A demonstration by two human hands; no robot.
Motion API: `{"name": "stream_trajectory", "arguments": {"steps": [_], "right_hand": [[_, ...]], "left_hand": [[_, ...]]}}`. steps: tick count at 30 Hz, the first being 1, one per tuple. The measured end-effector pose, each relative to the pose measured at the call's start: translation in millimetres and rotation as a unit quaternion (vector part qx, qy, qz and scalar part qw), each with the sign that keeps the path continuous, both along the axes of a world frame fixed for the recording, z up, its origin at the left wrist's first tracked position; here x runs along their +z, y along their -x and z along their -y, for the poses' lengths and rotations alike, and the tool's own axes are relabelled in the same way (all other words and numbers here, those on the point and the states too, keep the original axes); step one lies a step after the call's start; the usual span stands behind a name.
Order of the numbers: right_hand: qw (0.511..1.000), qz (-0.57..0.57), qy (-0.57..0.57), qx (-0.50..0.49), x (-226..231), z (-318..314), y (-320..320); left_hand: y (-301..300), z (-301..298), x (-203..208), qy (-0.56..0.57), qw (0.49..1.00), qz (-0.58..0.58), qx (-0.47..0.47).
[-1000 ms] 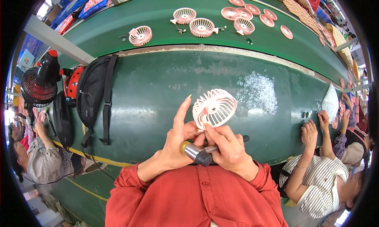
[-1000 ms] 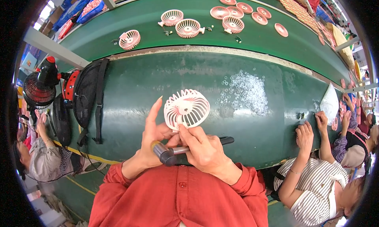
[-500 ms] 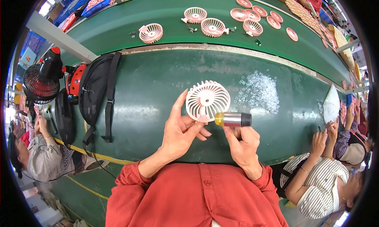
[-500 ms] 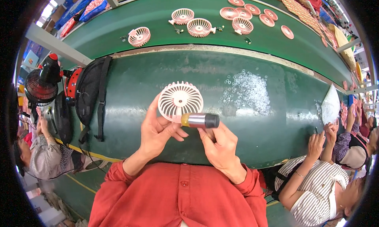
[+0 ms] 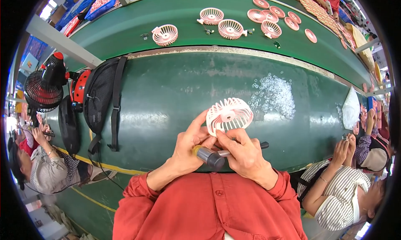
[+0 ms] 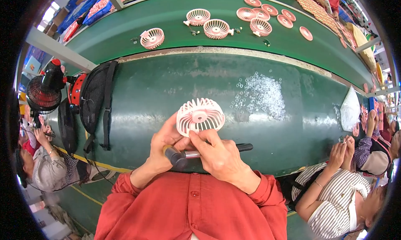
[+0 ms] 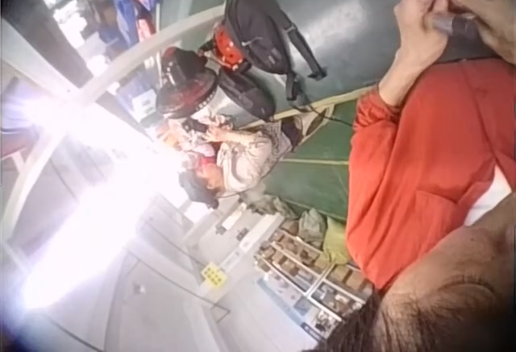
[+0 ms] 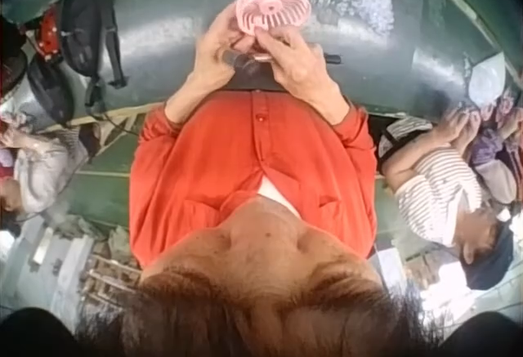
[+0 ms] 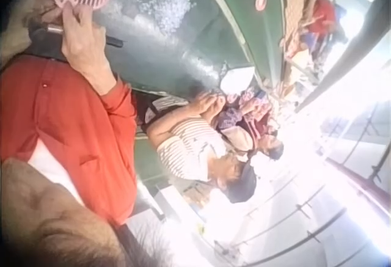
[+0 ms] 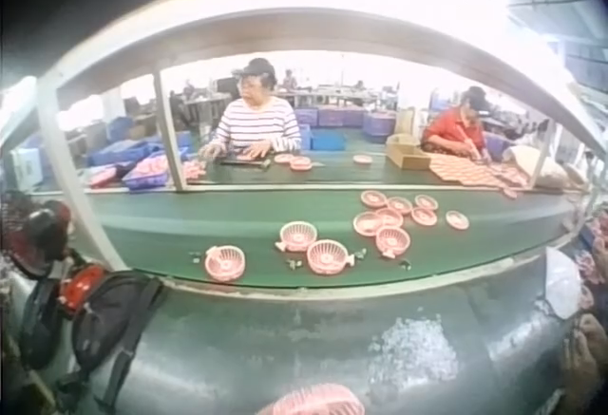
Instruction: The person assembles mini fan components on an assembly line by taking parts, fitting them together by hand, and tapping them into place with a small mallet.
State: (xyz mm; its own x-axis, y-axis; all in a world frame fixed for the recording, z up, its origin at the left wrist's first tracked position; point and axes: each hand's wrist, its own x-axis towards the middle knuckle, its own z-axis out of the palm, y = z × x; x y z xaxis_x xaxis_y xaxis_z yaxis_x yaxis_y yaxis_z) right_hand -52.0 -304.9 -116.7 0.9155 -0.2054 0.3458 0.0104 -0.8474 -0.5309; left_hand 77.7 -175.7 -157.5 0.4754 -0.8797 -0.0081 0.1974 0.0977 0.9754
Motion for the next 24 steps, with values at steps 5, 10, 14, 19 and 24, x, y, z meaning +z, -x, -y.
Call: {"name": "stream_trajectory", "arguments": {"steps": [5,10,14,19,24], "right_hand": [[0.998,0.01,-0.066,-0.008,-1,8,-4],[0.95,0.041,-0.241,-0.193,-14,10,10],[0.862,0.005,-0.495,-0.114,-14,-14,-7],[0.891,-0.031,-0.437,-0.119,-17,-8,-7],[0.944,-0.026,-0.281,-0.17,-9,-9,-13]], "left_hand": [[-2,5,-5,0.02,0.993,0.108,0.032],[-12,8,13,-0.008,0.99,-0.132,0.054],[-13,11,9,0.038,0.973,-0.227,0.028],[-15,13,0,0.046,0.97,-0.237,0.034],[-13,15,-1,0.032,0.979,-0.183,0.087]]}}
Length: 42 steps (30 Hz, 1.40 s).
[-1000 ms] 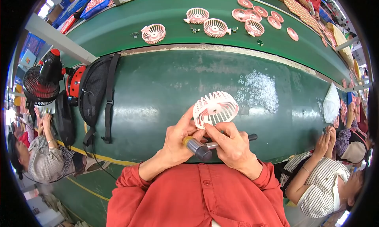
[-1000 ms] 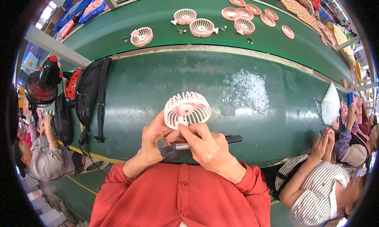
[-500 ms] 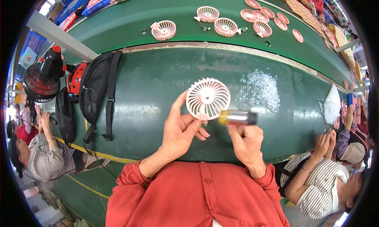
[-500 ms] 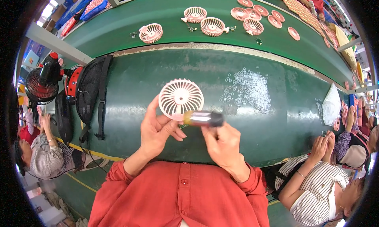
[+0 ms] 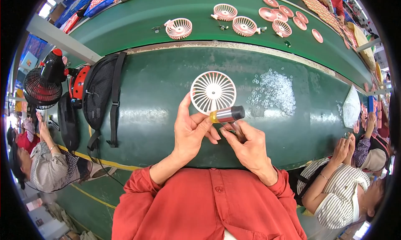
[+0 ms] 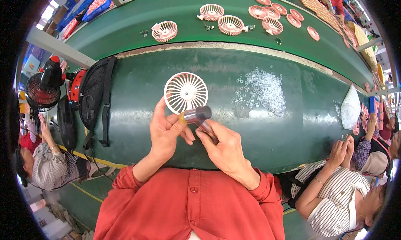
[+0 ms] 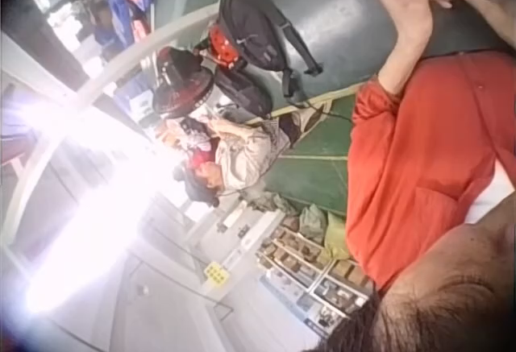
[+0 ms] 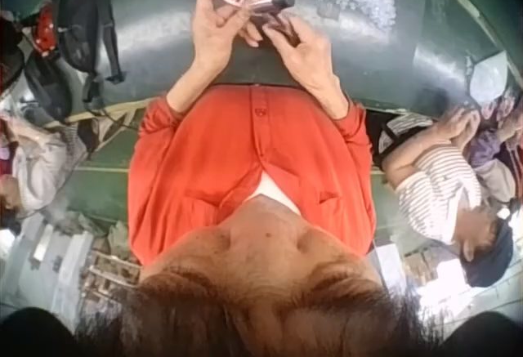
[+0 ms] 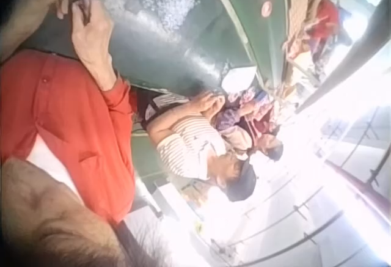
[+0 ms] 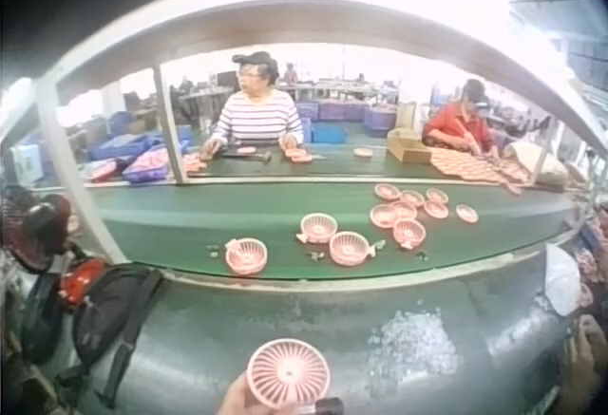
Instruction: The person assembles mini fan components on an assembly line by taking parts, fitting them together by hand, and tapping them into place with a small mallet.
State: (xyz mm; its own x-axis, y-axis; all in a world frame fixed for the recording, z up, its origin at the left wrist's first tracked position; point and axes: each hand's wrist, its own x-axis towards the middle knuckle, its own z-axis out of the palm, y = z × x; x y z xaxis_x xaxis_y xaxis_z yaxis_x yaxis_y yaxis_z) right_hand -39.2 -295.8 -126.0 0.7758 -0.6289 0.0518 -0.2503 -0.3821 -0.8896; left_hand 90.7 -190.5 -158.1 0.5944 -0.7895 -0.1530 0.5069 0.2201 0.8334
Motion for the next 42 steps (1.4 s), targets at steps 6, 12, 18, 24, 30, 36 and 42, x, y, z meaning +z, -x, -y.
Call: {"name": "stream_trajectory", "arguments": {"steps": [6,12,18,24,30,36,42], "right_hand": [[0.993,-0.003,0.113,0.017,5,9,1],[0.998,-0.045,-0.028,-0.015,13,10,0],[0.962,-0.04,0.257,0.082,1,-1,-1],[0.957,0.031,0.286,0.04,-10,21,-7],[0.959,0.08,-0.249,-0.109,5,29,-21],[0.943,-0.023,-0.303,-0.135,-16,37,-20],[0.954,-0.15,-0.245,-0.087,-56,63,-11]], "left_hand": [[-6,-5,-1,-0.019,0.999,0.026,-0.043],[-13,-7,1,-0.058,0.995,0.018,-0.079],[-9,3,-9,-0.063,0.987,-0.088,-0.121],[-37,28,9,-0.093,0.97,-0.04,-0.221],[-161,88,-32,-0.103,0.65,0.726,0.198],[-199,138,-49,-0.242,0.422,0.871,0.065],[-136,73,-27,-0.187,0.499,0.845,0.048]]}}
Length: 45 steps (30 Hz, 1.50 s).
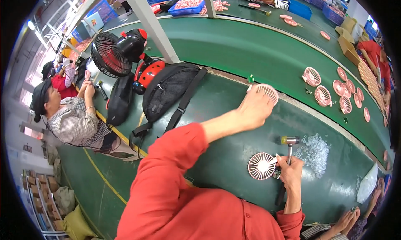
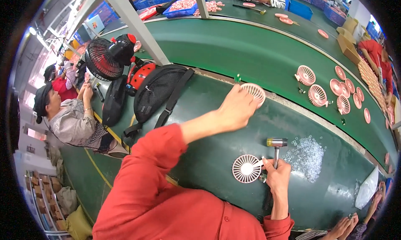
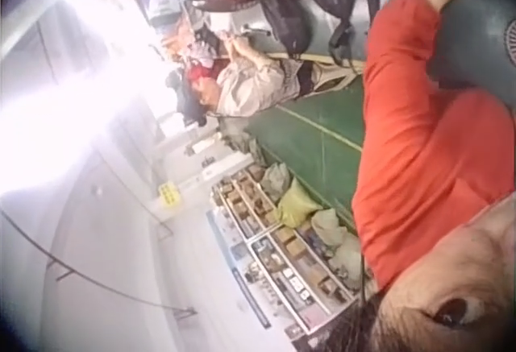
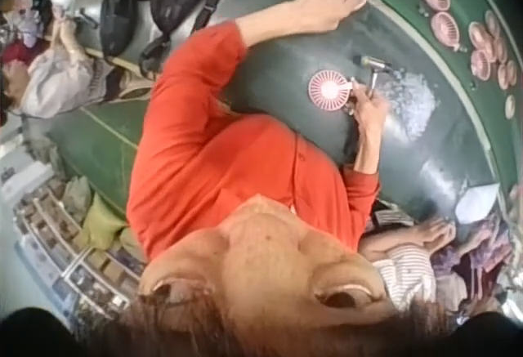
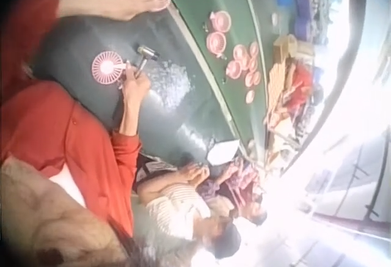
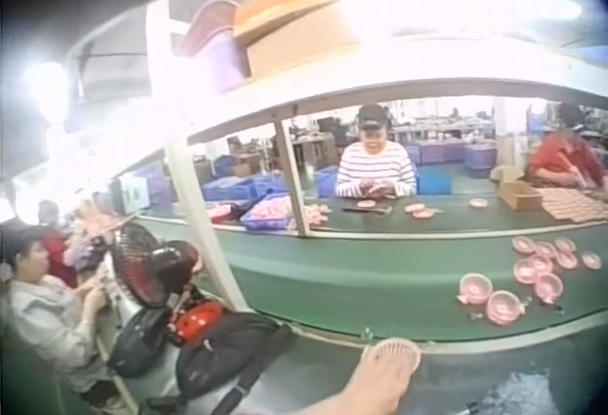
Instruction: The person assembles mini fan components on an assembly line by taking parts, fitting them together by hand, and tapping them into place with a small mallet.
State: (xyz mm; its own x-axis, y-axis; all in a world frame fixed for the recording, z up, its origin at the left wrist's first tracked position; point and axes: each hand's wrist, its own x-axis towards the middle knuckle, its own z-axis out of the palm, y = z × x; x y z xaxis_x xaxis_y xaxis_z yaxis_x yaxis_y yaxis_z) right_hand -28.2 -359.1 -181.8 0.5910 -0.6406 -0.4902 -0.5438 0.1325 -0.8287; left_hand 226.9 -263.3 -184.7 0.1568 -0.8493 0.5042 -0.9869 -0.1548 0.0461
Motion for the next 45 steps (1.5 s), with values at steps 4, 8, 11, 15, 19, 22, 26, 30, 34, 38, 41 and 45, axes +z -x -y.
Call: {"name": "stream_trajectory", "arguments": {"steps": [4,8,11,15,19,22,26,30,34,38,41,45], "right_hand": [[0.974,-0.034,0.2,0.099,-3,-1,-4],[0.947,-0.029,0.283,0.147,1,-10,-17],[0.958,-0.05,0.25,0.13,18,-17,-20],[0.952,0.052,0.294,0.071,16,-13,11],[0.927,0.1,0.362,-0.01,49,-27,37],[0.886,0.092,0.453,0.04,52,-39,50],[0.887,0.058,0.437,0.139,11,-39,41],[0.95,-0.046,0.309,0.011,17,-6,28],[0.927,-0.035,0.371,0.029,3,7,14],[0.89,-0.033,0.448,0.081,-6,9,7],[0.879,-0.058,0.467,0.082,-11,9,3],[0.878,-0.075,0.464,0.088,-11,13,5]], "left_hand": [[44,-63,7,-0.081,0.994,-0.066,0.014],[93,-100,7,0.021,0.982,-0.158,-0.103],[117,-104,-2,0.01,0.97,-0.188,-0.155],[129,-95,-16,0.022,0.974,-0.184,-0.129],[134,-95,-24,0.043,0.97,-0.207,-0.117],[138,-92,-24,0.054,0.968,-0.216,-0.115],[139,-91,-22,0.046,0.969,-0.213,-0.113],[134,-99,-14,0.029,0.964,-0.236,-0.12],[128,-107,-12,0.016,0.96,-0.253,-0.121],[126,-107,-4,0.019,0.964,-0.25,-0.088],[126,-103,0,0.002,0.968,-0.244,-0.052],[130,-92,-1,-0.038,0.973,-0.228,-0.008]]}}
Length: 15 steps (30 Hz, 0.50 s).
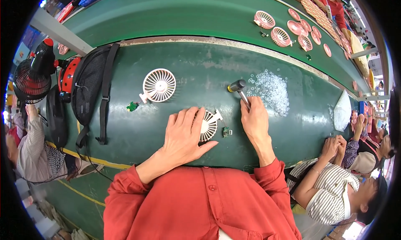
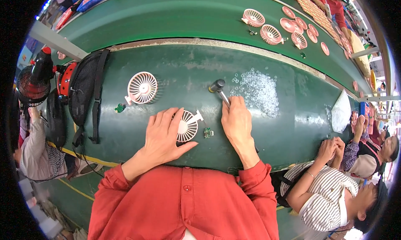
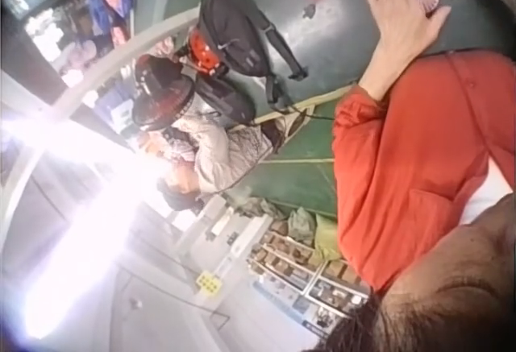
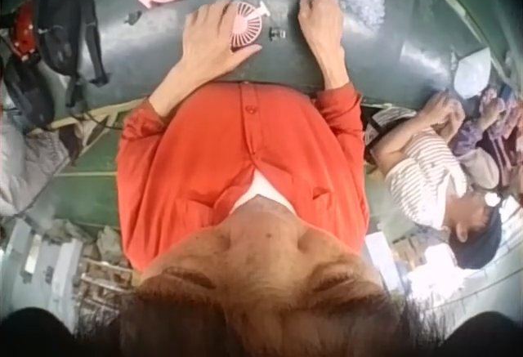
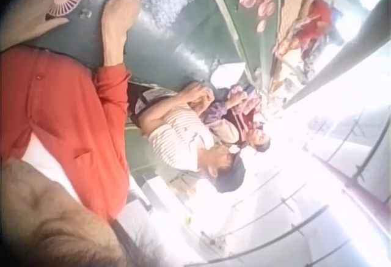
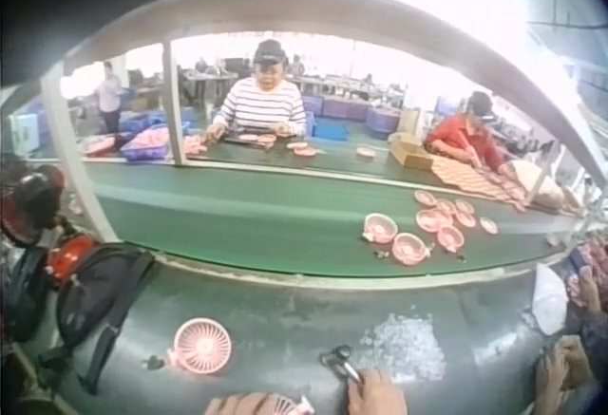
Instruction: The person assembles mini fan components on an assembly line by taking parts, fitting them together by hand, and tapping them into place with a small mallet.
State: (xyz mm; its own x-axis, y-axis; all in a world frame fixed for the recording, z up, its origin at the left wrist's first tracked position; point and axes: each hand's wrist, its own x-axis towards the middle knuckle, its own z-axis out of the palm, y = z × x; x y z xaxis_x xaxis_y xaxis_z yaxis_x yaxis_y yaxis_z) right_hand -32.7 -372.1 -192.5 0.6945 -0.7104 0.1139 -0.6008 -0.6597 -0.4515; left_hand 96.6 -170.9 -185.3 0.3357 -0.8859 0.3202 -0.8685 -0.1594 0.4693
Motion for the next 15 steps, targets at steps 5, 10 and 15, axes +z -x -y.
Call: {"name": "stream_trajectory", "arguments": {"steps": [5,10,15], "right_hand": [[0.988,0.091,-0.113,-0.048,24,-2,6],[0.784,0.24,-0.564,-0.097,44,-8,12],[0.652,0.249,-0.714,-0.056,27,-5,16]], "left_hand": [[0,4,-13,0.011,1.0,-0.018,0.019],[-4,2,-14,0.075,0.991,-0.112,-0.013],[-1,6,-8,0.12,0.977,-0.163,-0.061]]}}
